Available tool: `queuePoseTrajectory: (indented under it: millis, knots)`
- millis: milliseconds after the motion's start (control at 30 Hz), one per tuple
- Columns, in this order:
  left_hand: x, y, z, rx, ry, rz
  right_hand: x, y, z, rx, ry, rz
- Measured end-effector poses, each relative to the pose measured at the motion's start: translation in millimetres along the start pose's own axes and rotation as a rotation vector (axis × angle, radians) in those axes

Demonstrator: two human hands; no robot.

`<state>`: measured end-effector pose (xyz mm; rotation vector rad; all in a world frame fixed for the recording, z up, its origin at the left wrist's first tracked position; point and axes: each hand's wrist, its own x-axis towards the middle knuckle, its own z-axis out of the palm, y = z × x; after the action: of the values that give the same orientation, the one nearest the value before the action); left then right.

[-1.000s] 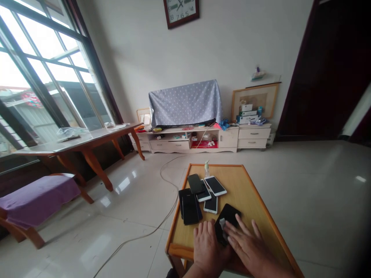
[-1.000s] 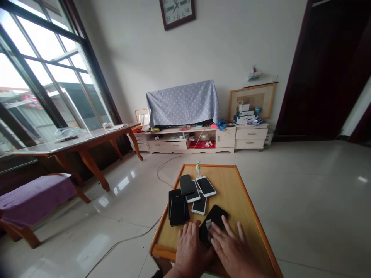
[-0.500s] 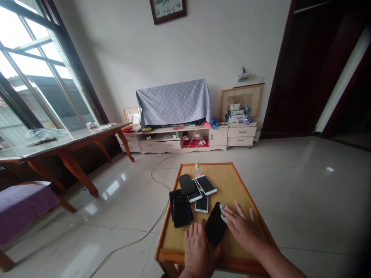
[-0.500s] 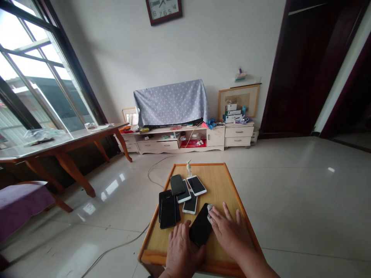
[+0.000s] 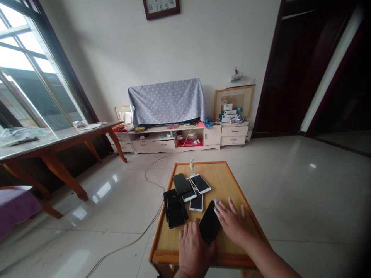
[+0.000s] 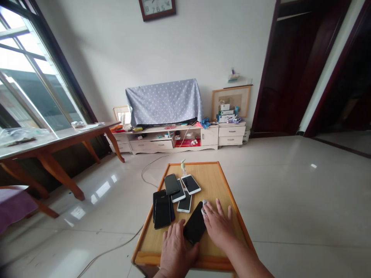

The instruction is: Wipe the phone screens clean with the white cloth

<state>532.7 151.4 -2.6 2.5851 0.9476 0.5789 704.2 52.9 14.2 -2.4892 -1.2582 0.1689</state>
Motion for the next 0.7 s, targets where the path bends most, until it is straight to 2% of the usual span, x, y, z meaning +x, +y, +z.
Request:
queuePoseTrajectory:
  millis: [167, 233, 433, 600, 700]
  knots:
    - [0.8, 2.9, -3.4, 0.004, -0.031, -0.008, -41.7, -12.3, 6.6, 0.059, -0.07, -0.166]
    - [1.0, 5.1, -6.0, 0.002, -0.042, -0.007, -47.0, -16.9, 5.4, 0.084, -0.1, -0.211]
    - [0.5, 10.6, -16.4, 0.072, -0.106, 0.028, -24.3, 8.1, 5.2, -0.016, 0.018, -0.005]
    - [2.9, 10.0, -15.8, 0.088, -0.118, 0.044, -21.4, 11.4, 21.7, 0.061, 0.098, -0.056]
    - [5.6, 11.8, -14.3, 0.076, -0.117, 0.051, -19.0, 7.8, 20.2, 0.179, 0.156, -0.05]
